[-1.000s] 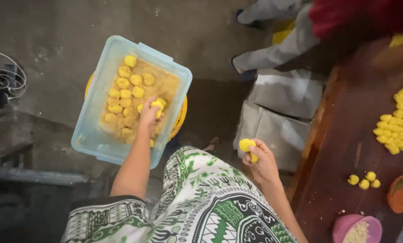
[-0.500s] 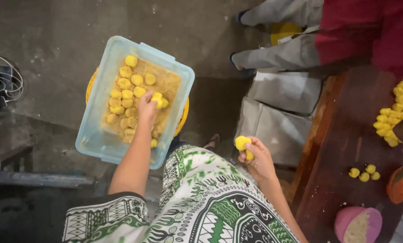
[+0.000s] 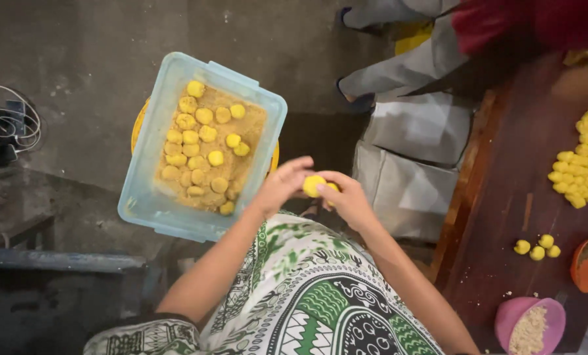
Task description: Filling small yellow dough balls with a white crumbly mixture and rolling them into shapes.
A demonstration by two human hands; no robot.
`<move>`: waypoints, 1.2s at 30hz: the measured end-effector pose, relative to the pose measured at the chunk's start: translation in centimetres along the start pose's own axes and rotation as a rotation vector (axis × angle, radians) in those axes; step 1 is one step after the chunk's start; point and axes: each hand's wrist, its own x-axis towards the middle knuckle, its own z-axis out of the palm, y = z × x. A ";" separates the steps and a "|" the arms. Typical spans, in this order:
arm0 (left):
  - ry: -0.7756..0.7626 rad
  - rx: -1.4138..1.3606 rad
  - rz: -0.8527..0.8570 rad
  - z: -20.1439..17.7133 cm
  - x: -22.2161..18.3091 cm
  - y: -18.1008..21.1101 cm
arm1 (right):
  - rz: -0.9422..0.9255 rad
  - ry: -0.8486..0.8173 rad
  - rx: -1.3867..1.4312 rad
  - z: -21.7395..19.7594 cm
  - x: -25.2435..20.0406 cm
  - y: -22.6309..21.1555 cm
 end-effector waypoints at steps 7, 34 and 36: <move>0.470 0.240 0.140 -10.7 1.0 -5.2 | 0.061 0.038 -0.173 -0.3 2.8 3.3; 1.128 0.873 0.445 -21.4 -4.0 -7.6 | -0.113 0.072 -0.384 -10.3 3.4 21.1; 1.075 0.925 0.557 -21.2 -3.5 -6.5 | 0.063 0.197 -0.187 -14.2 1.4 28.0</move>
